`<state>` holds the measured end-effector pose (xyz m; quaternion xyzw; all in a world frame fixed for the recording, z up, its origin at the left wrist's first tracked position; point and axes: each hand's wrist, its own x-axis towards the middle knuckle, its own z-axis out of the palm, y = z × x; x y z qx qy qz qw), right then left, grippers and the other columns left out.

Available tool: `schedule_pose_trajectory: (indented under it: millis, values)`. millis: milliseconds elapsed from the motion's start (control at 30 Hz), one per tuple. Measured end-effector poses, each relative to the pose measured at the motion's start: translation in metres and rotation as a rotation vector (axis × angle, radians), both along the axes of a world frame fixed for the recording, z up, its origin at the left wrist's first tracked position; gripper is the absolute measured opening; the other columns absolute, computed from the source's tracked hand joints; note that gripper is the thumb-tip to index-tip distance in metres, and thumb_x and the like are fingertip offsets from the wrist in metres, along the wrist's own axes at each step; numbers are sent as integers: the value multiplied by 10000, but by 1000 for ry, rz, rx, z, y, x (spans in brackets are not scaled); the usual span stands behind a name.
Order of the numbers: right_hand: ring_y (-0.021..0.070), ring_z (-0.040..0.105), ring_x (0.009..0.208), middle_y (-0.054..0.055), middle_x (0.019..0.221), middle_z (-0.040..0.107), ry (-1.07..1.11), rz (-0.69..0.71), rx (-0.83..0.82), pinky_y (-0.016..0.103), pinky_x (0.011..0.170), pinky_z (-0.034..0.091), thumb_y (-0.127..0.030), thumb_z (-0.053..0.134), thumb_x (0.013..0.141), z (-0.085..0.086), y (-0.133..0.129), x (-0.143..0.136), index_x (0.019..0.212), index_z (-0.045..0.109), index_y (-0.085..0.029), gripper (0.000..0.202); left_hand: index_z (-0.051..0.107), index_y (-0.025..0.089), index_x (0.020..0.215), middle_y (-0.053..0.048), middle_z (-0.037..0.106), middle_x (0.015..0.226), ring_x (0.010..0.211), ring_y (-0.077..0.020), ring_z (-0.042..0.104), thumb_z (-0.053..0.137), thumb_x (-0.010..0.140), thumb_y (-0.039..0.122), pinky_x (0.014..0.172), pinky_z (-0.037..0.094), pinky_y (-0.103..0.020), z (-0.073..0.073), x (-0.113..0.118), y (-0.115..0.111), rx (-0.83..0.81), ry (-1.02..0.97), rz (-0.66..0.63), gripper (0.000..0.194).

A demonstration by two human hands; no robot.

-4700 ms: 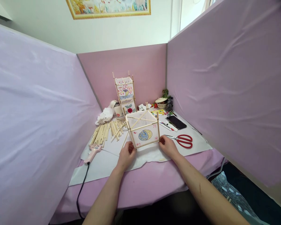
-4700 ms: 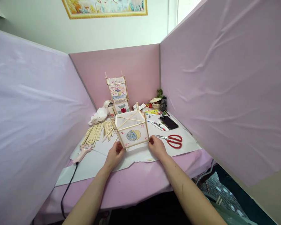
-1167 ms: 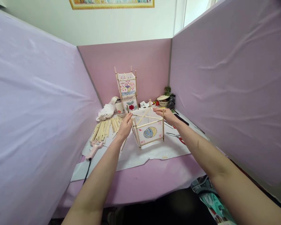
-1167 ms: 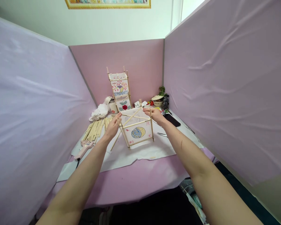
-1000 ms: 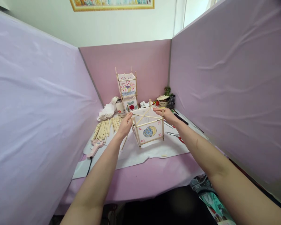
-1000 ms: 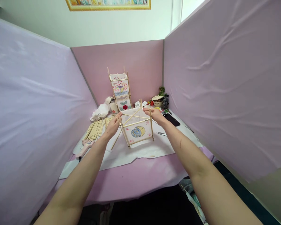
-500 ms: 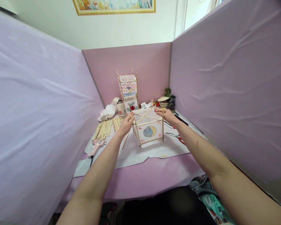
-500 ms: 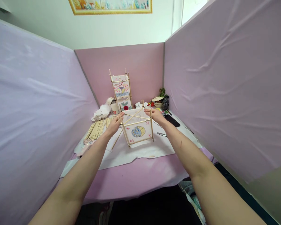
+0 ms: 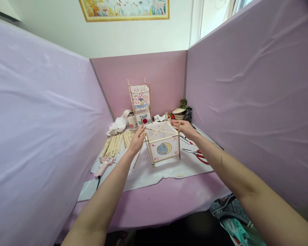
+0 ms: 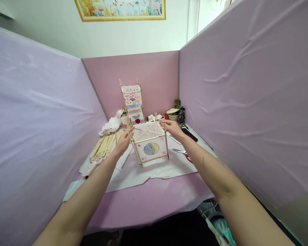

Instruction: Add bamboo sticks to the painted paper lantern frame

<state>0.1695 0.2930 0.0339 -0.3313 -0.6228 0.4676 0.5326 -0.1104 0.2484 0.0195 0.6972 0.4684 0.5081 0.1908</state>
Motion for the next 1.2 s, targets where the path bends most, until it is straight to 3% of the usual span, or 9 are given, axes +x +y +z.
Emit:
schedule_pose_trajectory:
  millis: [133, 300, 367, 467, 600, 800, 1033, 1200]
  values:
    - [234, 628, 997, 88, 1128, 680, 67, -184, -2, 398, 856, 510, -353, 673, 729, 8, 1, 7, 935, 728, -179, 275, 592, 208, 1233, -94, 501, 1388, 1301, -237, 440, 473, 915, 421, 1091, 338, -423, -5, -1, -3, 62, -163, 112, 401]
    - [210, 636, 837, 62, 902, 712, -36, -425, 293, 366, 801, 504, -298, 618, 760, 47, -14, 12, 871, 718, -177, 192, 616, 193, 1121, -86, 635, 1165, 1111, -215, 577, 430, 935, 436, 965, 445, -376, -3, 3, -27, 121, -305, 163, 358]
    - [206, 631, 819, 48, 880, 709, -151, -385, 442, 357, 798, 489, -269, 603, 786, 65, -27, 4, 870, 722, -190, 166, 636, 201, 1053, -76, 639, 1133, 1098, -218, 571, 442, 930, 429, 926, 458, -360, 2, 7, -39, 163, -254, 138, 324]
    - [201, 628, 804, 23, 876, 711, -463, -143, 594, 332, 774, 465, -197, 599, 805, 80, -46, -22, 879, 733, -217, 155, 654, 215, 1010, -74, 627, 1130, 1084, -229, 555, 545, 879, 394, 833, 471, -332, 8, 12, -52, 202, -94, 55, 247]
    - [215, 618, 837, 50, 912, 699, -965, 89, 780, 298, 726, 420, -75, 651, 746, 70, -51, -63, 883, 735, -211, 211, 668, 227, 970, -67, 615, 1069, 1010, -223, 542, 626, 835, 342, 733, 442, -303, 12, 15, -58, 226, 80, -12, 182]
    - [173, 598, 770, 63, 893, 641, -1355, 133, 943, 259, 645, 357, -95, 570, 840, 58, -48, -88, 880, 689, -153, 138, 634, 193, 835, -51, 548, 924, 876, -189, 517, 608, 850, 295, 721, 422, -292, 12, 16, -58, 154, 23, -104, 107]
    - [198, 591, 836, 91, 922, 625, -1455, 36, 996, 269, 652, 362, -60, 484, 893, 61, -62, -83, 955, 614, -115, 154, 630, 192, 843, -45, 536, 954, 909, -182, 517, 616, 838, 276, 794, 433, -298, 13, 19, -60, 71, -137, -207, 85]
    - [193, 574, 847, 79, 923, 621, -1399, 7, 1045, 277, 690, 370, -71, 495, 896, 61, -56, -73, 929, 608, -124, 129, 613, 209, 955, -41, 587, 961, 882, -177, 539, 645, 817, 279, 787, 431, -300, 13, 20, -61, 35, -157, -168, 158]
